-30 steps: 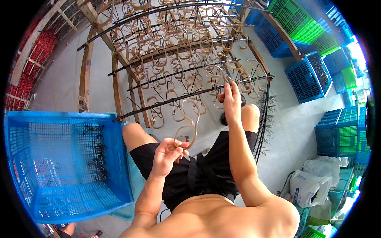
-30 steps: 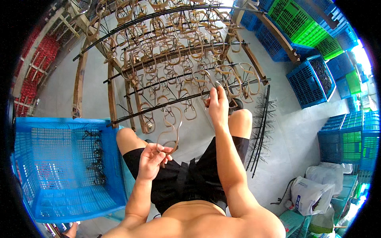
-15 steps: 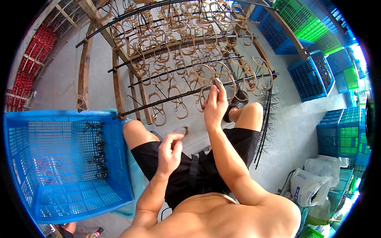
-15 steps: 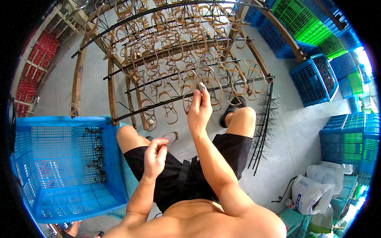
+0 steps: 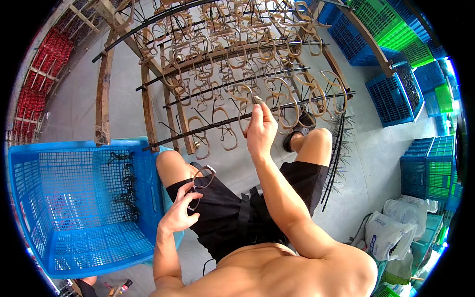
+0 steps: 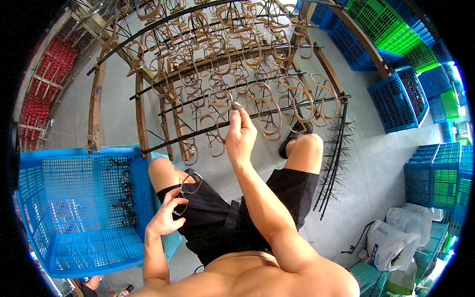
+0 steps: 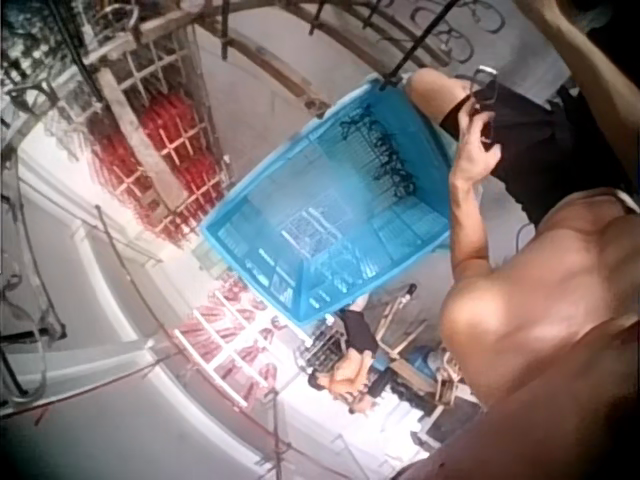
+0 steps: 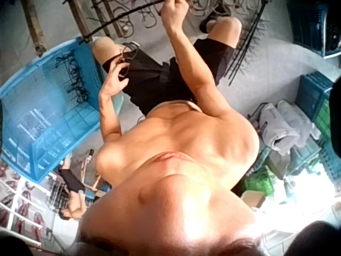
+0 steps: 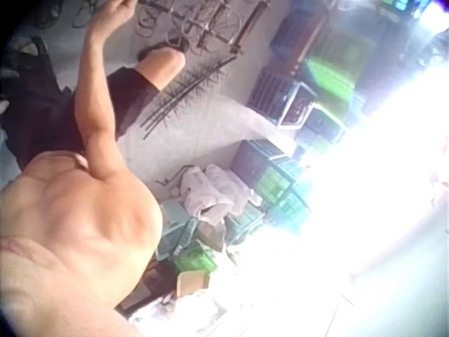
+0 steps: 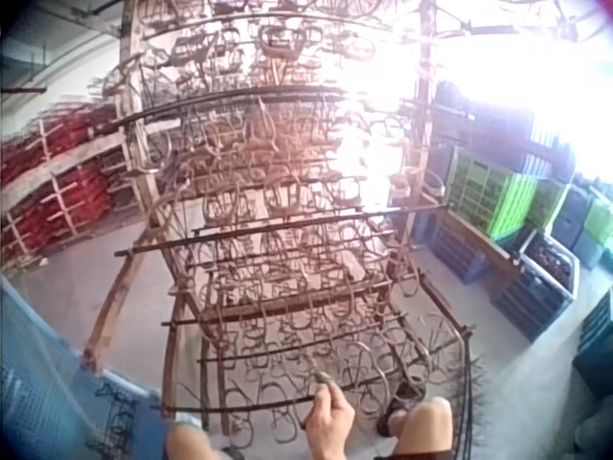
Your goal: The person sits on a low stool and repeatedly picks up metal hooks from a blue basket, then hangs them one by one on horizontal rods of a wooden drying rack. The person occasionally moves the basket and adjusts the rack while continuing to hang hooks.
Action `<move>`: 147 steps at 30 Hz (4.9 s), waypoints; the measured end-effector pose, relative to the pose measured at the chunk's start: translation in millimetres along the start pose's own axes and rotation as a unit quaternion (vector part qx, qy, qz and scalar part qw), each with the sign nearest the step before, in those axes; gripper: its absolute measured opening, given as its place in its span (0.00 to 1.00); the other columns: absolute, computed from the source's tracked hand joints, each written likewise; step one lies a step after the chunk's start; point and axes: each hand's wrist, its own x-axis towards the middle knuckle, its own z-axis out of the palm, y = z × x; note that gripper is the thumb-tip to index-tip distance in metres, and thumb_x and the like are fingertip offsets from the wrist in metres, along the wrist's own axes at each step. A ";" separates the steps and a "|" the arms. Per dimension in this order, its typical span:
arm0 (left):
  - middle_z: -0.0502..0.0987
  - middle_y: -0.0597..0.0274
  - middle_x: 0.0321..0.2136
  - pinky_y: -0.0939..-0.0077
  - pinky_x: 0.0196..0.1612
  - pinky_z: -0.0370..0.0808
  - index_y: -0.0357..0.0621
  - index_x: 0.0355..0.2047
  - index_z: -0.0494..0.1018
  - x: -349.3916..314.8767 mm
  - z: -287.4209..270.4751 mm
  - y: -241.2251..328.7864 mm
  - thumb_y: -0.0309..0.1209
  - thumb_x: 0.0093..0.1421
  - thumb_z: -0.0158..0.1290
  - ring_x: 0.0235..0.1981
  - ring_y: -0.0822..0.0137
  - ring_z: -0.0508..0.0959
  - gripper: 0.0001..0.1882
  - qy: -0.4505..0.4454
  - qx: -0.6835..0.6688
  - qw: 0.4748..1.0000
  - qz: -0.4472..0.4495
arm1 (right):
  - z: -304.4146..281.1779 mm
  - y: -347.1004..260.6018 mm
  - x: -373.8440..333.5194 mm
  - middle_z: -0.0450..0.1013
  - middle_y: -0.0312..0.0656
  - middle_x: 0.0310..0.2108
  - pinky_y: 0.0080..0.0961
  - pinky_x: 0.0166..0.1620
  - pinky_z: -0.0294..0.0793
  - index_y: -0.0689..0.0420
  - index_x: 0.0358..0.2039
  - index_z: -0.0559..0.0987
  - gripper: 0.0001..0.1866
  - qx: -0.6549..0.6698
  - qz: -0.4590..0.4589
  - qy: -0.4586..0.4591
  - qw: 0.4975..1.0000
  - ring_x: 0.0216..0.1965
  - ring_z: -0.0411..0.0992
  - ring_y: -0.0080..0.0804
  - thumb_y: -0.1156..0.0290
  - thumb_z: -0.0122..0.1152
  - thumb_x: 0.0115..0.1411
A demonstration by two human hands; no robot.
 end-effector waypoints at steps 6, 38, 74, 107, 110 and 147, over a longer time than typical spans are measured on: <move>0.71 0.49 0.47 0.71 0.44 0.73 0.35 0.33 0.74 -3.1 -3.8 5.9 0.25 0.53 0.55 0.45 0.54 0.74 0.08 0.080 -0.009 0.995 -0.055 | 7.6 -0.6 -9.6 0.59 0.30 0.13 0.17 0.18 0.56 0.62 0.36 0.75 0.08 -0.198 -0.117 -0.011 0.973 0.16 0.54 0.14 0.70 0.52 0.62; 0.70 0.65 0.28 0.83 0.30 0.67 0.38 0.50 0.64 104.0 -15.1 4.8 0.30 0.59 0.53 0.26 0.76 0.68 0.20 0.581 -0.014 0.814 0.000 | 55.8 16.5 -54.4 0.61 0.32 0.12 0.17 0.15 0.64 0.60 0.34 0.68 0.11 -0.019 0.043 -0.019 0.999 0.12 0.60 0.17 0.65 0.44 0.66; 0.80 0.59 0.25 0.80 0.28 0.76 0.38 0.35 0.75 104.6 -28.3 -14.4 0.34 0.61 0.50 0.26 0.70 0.80 0.11 0.503 -0.163 0.849 -0.010 | 72.4 10.0 -64.5 0.60 0.30 0.11 0.17 0.15 0.67 0.60 0.30 0.70 0.13 -0.076 0.039 -0.066 0.994 0.12 0.61 0.14 0.64 0.45 0.66; 0.76 0.46 0.39 0.57 0.44 0.72 0.38 0.42 0.73 -44.6 -99.9 -327.4 0.31 0.54 0.50 0.41 0.49 0.75 0.16 0.521 -0.004 0.718 -0.461 | 55.6 10.5 -45.2 0.57 0.33 0.15 0.20 0.17 0.65 0.57 0.28 0.69 0.12 -0.191 -0.026 -0.116 0.974 0.15 0.62 0.21 0.64 0.43 0.66; 0.73 0.43 0.39 0.52 0.43 0.71 0.39 0.38 0.73 -31.7 -88.7 -355.3 0.26 0.48 0.50 0.42 0.45 0.72 0.15 0.582 0.104 0.716 -0.372 | 30.3 5.8 -43.1 0.64 0.35 0.22 0.24 0.26 0.74 0.57 0.35 0.70 0.11 -0.186 0.013 -0.131 0.974 0.23 0.67 0.24 0.62 0.48 0.63; 0.63 0.63 0.17 0.80 0.21 0.55 0.46 0.17 0.62 -112.6 -52.7 -132.4 0.44 0.65 0.36 0.18 0.72 0.61 0.22 0.592 -0.497 0.603 0.197 | 199.3 88.3 -223.6 0.60 0.52 0.45 0.34 0.48 0.63 0.62 0.52 0.66 0.22 -0.195 -0.142 -0.607 0.758 0.45 0.62 0.45 0.63 0.53 0.61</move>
